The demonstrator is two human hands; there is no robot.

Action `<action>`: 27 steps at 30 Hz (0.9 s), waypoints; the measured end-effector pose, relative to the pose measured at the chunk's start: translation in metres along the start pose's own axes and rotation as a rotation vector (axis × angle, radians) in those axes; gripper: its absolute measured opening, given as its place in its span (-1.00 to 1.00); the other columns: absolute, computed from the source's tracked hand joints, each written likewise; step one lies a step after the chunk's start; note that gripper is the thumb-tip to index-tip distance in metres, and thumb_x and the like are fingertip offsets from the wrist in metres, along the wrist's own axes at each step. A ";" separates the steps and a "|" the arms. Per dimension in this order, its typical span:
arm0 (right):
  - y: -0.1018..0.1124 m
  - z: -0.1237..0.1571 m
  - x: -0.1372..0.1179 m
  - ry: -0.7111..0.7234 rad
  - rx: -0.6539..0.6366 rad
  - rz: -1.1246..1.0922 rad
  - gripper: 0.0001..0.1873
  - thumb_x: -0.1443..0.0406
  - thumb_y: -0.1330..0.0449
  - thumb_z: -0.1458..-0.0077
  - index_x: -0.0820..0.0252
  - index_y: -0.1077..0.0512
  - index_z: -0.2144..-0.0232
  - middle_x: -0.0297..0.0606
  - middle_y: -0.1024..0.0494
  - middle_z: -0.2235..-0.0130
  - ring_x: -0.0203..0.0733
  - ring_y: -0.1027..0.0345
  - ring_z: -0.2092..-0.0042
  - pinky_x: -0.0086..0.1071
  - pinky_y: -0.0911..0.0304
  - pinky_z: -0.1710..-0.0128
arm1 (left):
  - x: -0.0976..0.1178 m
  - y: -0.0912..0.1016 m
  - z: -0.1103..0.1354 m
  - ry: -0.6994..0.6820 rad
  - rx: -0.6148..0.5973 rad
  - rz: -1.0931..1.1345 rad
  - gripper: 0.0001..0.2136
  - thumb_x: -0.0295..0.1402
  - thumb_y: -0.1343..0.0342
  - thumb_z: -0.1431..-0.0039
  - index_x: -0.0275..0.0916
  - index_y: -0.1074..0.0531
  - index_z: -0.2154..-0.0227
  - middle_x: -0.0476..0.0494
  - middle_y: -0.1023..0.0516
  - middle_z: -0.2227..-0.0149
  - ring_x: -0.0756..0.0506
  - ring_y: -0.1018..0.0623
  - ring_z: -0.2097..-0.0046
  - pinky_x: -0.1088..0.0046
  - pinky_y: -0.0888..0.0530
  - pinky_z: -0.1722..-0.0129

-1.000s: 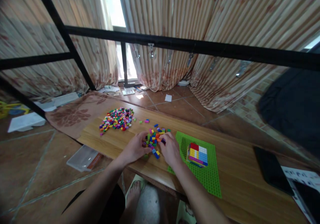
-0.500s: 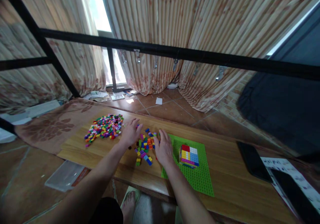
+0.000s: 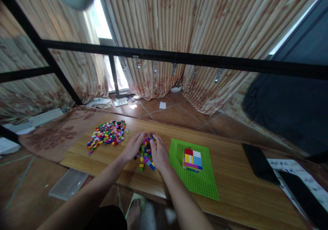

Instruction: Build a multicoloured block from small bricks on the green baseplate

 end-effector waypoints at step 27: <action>0.008 0.093 -0.020 -0.062 0.130 0.133 -0.38 0.18 -0.06 -0.18 0.18 -0.07 -0.25 -0.04 -0.16 -0.27 -0.01 0.01 -0.30 -0.02 -0.04 -0.24 | 0.006 0.006 0.084 -0.174 -0.183 -0.477 -0.01 0.05 -0.26 0.15 -0.21 0.02 -0.31 -0.38 -0.02 -0.33 -0.36 -0.03 -0.34 -0.03 -0.10 -0.26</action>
Point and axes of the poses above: each hand's wrist, its own z-axis away from the middle knuckle, its own y-axis out of the back of the hand, x = y × z, the point moved 9 cm from there along -z, towards the middle knuckle
